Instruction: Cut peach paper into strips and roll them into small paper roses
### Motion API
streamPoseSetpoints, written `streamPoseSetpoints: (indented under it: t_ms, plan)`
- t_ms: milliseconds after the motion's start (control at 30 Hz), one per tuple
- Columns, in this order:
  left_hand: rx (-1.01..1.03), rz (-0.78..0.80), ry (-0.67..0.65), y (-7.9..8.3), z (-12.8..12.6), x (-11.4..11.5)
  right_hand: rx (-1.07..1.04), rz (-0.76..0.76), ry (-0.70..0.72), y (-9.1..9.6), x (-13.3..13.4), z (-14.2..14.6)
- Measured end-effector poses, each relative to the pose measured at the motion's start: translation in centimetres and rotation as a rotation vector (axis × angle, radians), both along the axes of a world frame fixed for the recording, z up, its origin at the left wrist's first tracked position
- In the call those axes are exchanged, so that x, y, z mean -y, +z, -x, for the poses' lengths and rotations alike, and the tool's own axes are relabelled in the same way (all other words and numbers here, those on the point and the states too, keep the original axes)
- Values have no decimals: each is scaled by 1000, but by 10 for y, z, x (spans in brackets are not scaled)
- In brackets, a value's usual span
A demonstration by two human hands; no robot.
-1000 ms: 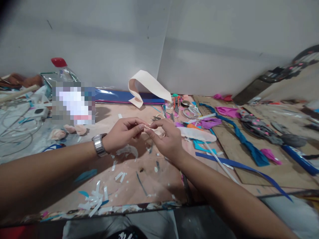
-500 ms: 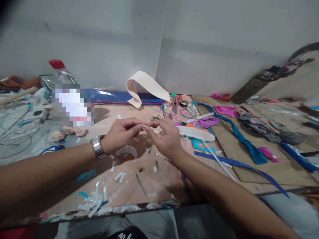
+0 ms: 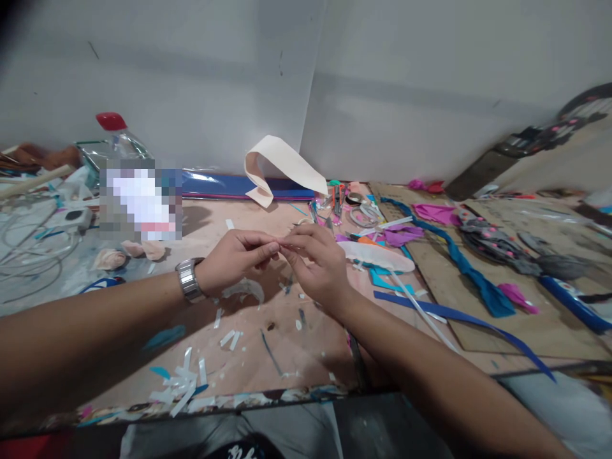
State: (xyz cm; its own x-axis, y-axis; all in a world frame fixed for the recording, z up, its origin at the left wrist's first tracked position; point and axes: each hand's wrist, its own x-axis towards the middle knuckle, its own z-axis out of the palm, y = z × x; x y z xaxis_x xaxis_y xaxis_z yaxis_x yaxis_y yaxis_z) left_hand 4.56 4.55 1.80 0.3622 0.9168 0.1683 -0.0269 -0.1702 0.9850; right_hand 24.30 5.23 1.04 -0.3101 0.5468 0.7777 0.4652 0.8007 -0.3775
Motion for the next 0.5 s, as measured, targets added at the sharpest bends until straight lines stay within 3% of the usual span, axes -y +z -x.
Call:
streamPoseSetpoints:
  t_ms: [167, 333, 500]
  plan:
    - [-53, -54, 51, -3, 2, -2, -1, 1, 24, -1, 0, 2]
    - [-146, -330, 159, -3, 6, -4, 15, 13, 30, 0, -1, 1]
    - [-214, -504, 151, -2, 8, -4, 34, 8, 12, 2, -2, 1]
